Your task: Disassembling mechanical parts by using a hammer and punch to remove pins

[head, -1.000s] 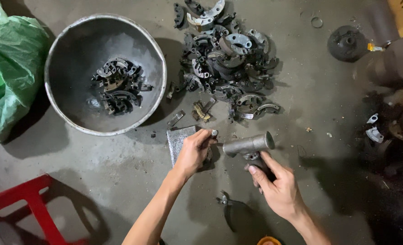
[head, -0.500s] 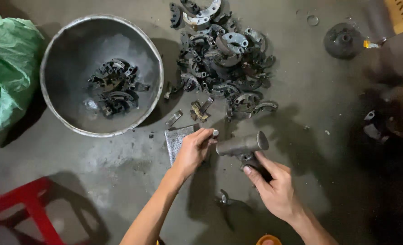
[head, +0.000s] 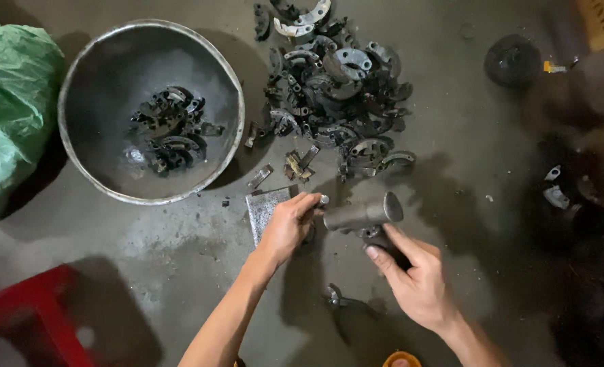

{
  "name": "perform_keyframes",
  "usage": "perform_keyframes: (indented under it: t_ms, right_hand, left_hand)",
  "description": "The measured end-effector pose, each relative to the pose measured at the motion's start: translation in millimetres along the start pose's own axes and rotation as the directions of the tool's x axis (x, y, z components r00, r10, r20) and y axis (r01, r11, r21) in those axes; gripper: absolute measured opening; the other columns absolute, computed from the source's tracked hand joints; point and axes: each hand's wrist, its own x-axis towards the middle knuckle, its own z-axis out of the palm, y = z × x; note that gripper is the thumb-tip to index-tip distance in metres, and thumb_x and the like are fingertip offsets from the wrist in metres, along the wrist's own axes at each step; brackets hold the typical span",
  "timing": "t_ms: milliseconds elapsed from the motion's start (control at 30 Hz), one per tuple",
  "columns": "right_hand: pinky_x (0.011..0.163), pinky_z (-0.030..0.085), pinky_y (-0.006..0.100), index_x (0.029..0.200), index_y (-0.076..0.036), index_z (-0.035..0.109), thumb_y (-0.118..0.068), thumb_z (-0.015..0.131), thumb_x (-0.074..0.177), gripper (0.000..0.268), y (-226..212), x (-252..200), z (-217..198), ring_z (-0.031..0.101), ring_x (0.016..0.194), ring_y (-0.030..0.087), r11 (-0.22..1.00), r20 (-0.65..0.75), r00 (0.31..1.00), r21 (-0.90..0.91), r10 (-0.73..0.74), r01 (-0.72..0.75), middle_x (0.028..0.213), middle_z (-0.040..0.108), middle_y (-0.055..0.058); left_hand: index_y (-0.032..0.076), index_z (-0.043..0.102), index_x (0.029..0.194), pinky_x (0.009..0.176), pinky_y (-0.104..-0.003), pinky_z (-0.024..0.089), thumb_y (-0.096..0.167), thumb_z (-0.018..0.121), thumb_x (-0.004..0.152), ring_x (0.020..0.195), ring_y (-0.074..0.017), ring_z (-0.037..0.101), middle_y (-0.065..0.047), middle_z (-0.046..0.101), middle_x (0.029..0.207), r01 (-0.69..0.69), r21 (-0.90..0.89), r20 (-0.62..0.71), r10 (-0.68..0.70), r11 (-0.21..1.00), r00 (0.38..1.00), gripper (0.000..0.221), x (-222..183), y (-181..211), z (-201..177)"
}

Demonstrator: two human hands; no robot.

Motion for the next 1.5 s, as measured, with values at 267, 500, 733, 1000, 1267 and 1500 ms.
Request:
perform_keyframes:
  t_ms: [267,500,733,1000,1267,1500]
  right_hand:
    - [0.051,0.049,0.036,0.102,0.004,0.074,0.001,0.073,0.084,0.018,-38.7,38.3,1.0,0.061,0.062,0.025,0.905,0.033,0.979,-0.374,-0.203,0.2,0.077,0.071,0.014]
    - [0.048,0.054,0.041,0.113,0.0,0.076,-0.004,0.076,0.086,0.028,-27.2,36.6,-10.0,0.077,0.07,0.031,0.944,-0.07,0.989,-0.313,-0.129,0.101,0.078,0.076,0.018]
    - [0.063,0.054,0.052,0.128,-0.011,0.072,-0.002,0.08,0.08,0.05,111.4,4.6,-18.3,0.067,0.084,0.044,0.804,-0.268,0.949,-0.594,-0.167,-0.026,0.093,0.066,0.021]
    - [0.085,0.051,0.044,0.105,-0.012,0.069,-0.019,0.078,0.084,0.024,127.1,-17.0,28.2,0.062,0.102,0.036,0.666,-0.268,0.922,-0.746,-0.279,-0.015,0.108,0.058,0.015]
    - [0.071,0.062,0.045,0.117,-0.004,0.066,-0.044,0.068,0.094,0.046,134.8,10.9,133.3,0.077,0.09,0.038,0.731,0.016,0.904,-0.595,0.427,-0.335,0.104,0.075,0.022]
    - [0.064,0.064,0.039,0.129,0.005,0.063,-0.02,0.064,0.097,0.04,81.2,18.6,86.1,0.079,0.082,0.032,0.878,-0.007,0.888,-0.141,0.461,-0.457,0.094,0.076,0.026]
  left_hand:
    - [0.007,0.062,0.115,0.079,-0.043,0.056,-0.01,0.065,0.069,0.086,-0.036,0.07,-0.011,0.068,0.099,-0.029,0.121,0.099,0.017,0.992,0.995,0.048,-1.9,-22.6,5.7]
    - [0.007,0.063,0.099,0.077,-0.052,0.057,0.004,0.064,0.092,0.088,-0.0452,0.07,-0.018,0.067,0.086,-0.029,0.141,-0.056,0.037,0.99,0.998,0.008,-3.1,-14.2,-1.1]
    - [0.01,0.067,0.092,0.064,-0.041,0.06,0.005,0.077,0.089,0.075,-0.0368,0.074,-0.012,0.074,0.078,0.002,0.044,-0.397,0.016,0.999,0.918,0.011,-8.8,-6.5,-23.9]
    - [0.01,0.07,0.089,0.062,-0.039,0.06,0.002,0.078,0.087,0.071,-0.0318,0.074,-0.01,0.073,0.076,0.013,0.008,-0.453,-0.007,1.0,0.891,0.011,-19.5,-10.5,-22.5]
    - [0.005,0.073,0.091,0.062,-0.034,0.062,-0.002,0.077,0.087,0.069,-0.0276,0.075,-0.012,0.075,0.078,-0.014,-0.085,-0.467,-0.027,0.996,0.884,0.01,-23.8,15.4,-23.7]
    - [0.008,0.07,0.092,0.063,-0.046,0.06,0.004,0.078,0.087,0.074,-0.0373,0.074,-0.013,0.074,0.079,-0.056,0.02,-0.386,0.06,0.998,0.92,0.011,-17.1,29.9,-8.7]
